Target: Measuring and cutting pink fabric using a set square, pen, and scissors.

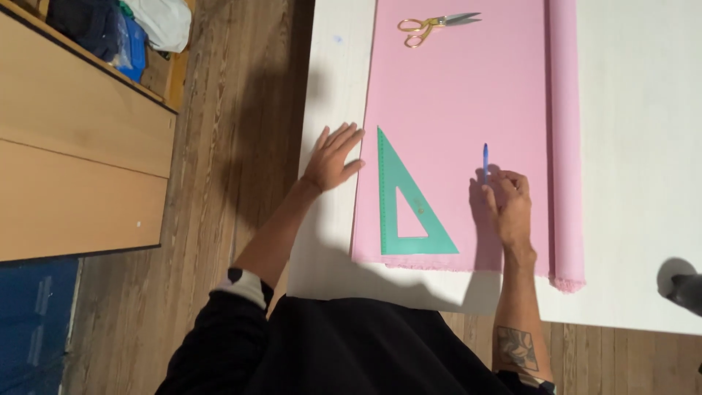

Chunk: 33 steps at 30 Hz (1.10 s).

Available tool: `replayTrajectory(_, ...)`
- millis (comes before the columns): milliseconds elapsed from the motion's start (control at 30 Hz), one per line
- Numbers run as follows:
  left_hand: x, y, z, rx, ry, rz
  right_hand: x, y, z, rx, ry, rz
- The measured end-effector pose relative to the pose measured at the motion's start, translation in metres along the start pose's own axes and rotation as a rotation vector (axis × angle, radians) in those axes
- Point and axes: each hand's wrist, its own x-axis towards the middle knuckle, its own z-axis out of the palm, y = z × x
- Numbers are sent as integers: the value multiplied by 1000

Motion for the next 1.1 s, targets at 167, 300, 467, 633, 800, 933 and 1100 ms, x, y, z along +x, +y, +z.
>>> replayTrajectory(167, -45, 36, -14, -163, 8, -63, 56, -46, -1, -98, 28, -42)
replayTrajectory(300, -104, 63, -7, -260, 86, -93, 132, -40, 35, -183, 54, -436)
replayTrajectory(467, -158, 99, 0, -307, -90, -377, 224, -99, 83, -213, -141, -495)
replayTrajectory(633, -147, 123, -33, -414, -192, -506, 297, -100, 142, -312, -105, -656)
replayTrajectory(800, -149, 110, -20, -407, -336, -538, 285, -111, 141, -508, -63, -530)
replayTrajectory(933, -149, 105, -14, -312, -486, -525, 255, -74, 119, -530, -1, -424)
replayTrajectory(1100, -142, 106, -24, -316, -556, -553, 225, -24, 80, -238, 157, -439)
